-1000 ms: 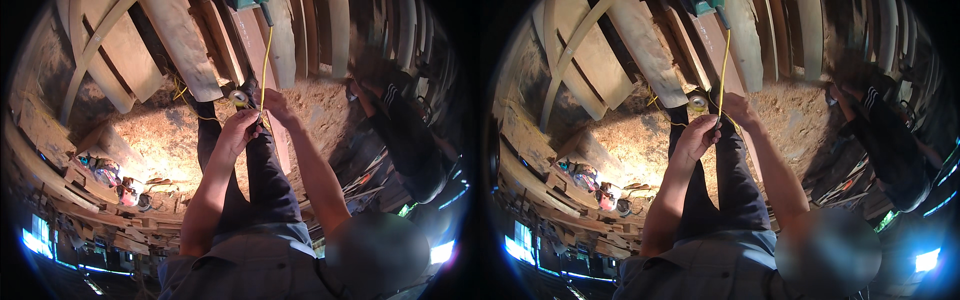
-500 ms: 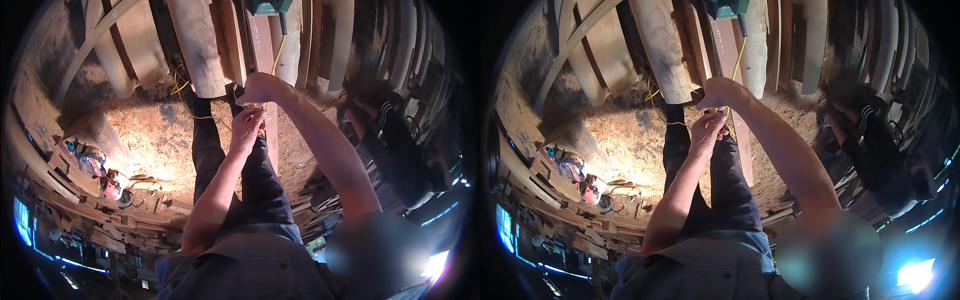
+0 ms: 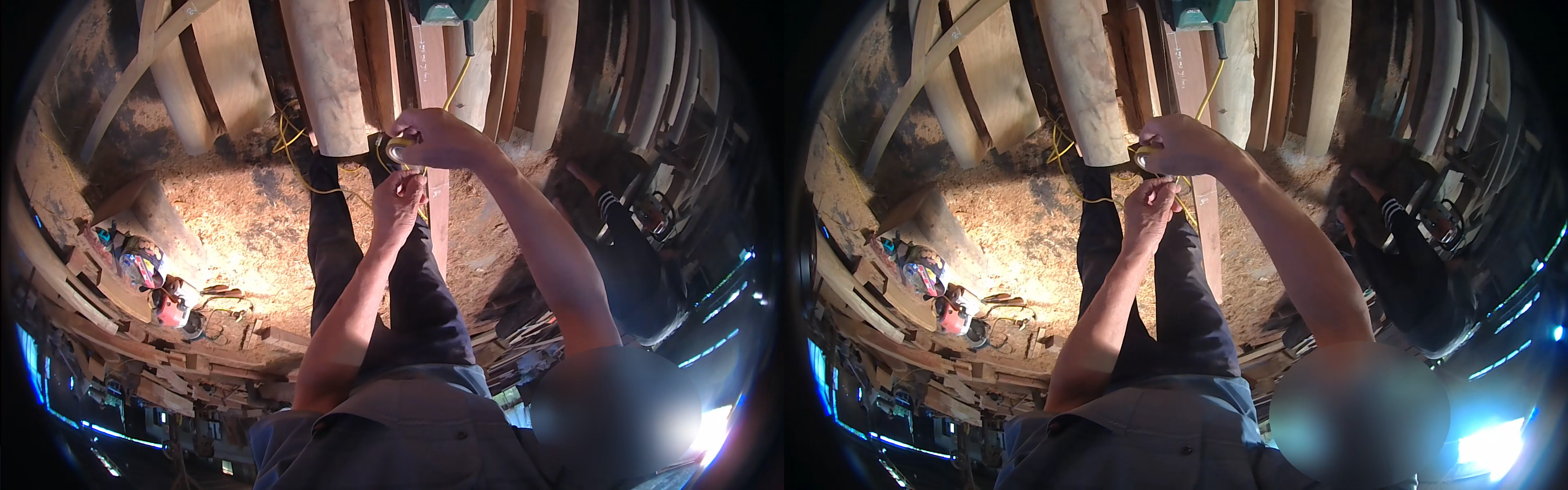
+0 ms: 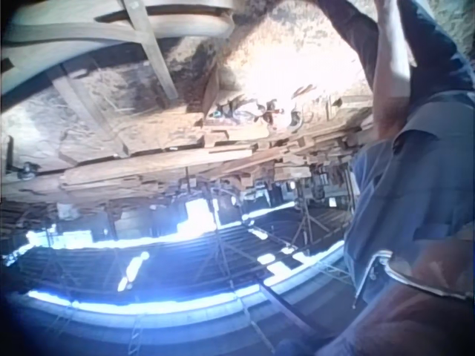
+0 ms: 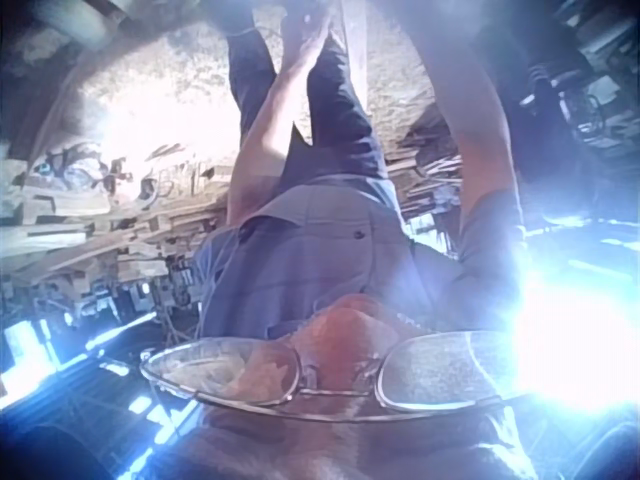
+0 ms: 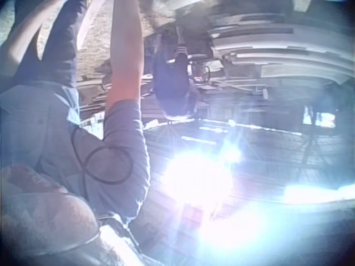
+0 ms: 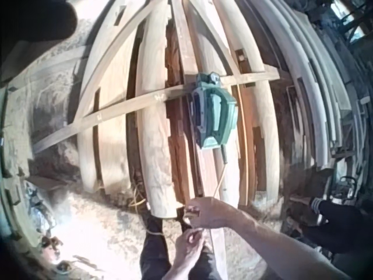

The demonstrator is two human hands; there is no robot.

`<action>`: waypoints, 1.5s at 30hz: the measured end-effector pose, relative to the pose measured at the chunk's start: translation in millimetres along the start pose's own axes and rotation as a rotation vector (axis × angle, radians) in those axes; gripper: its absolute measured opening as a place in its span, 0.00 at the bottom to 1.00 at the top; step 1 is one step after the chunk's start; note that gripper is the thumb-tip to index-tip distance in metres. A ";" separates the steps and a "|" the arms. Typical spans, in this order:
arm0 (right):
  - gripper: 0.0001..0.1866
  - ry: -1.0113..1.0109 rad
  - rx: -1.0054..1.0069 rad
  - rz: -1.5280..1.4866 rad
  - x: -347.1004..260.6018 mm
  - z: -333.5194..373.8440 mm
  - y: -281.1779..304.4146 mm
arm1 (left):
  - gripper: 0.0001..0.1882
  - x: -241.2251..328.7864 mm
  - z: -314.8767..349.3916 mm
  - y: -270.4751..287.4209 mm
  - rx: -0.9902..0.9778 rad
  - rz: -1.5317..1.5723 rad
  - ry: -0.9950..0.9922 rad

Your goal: The person searches through a toolbox, retrieves a roll of yellow tape, and walks to a yellow power cord on the floor. They repeatedly wrap the tape around a section of the cord's insulation, securing it in place.

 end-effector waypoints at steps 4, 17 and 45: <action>0.15 -0.031 0.073 -0.012 1.1 35.6 9.6 | 0.08 12.3 -6.0 5.4 0.013 -0.154 -0.117; 0.11 -0.084 0.445 -0.907 156.2 89.8 -99.7 | 0.07 11.0 13.4 8.3 -0.066 0.304 0.216; 0.18 -0.172 0.365 0.073 10.5 88.3 32.7 | 0.11 -4.0 30.8 -24.7 -0.148 0.403 0.182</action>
Point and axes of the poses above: each hand's wrist, its own z-axis away from the middle knuckle, its own y-axis out of the back of the hand, x = y × z, the point moved 9 cm from there along -z, towards the middle knuckle
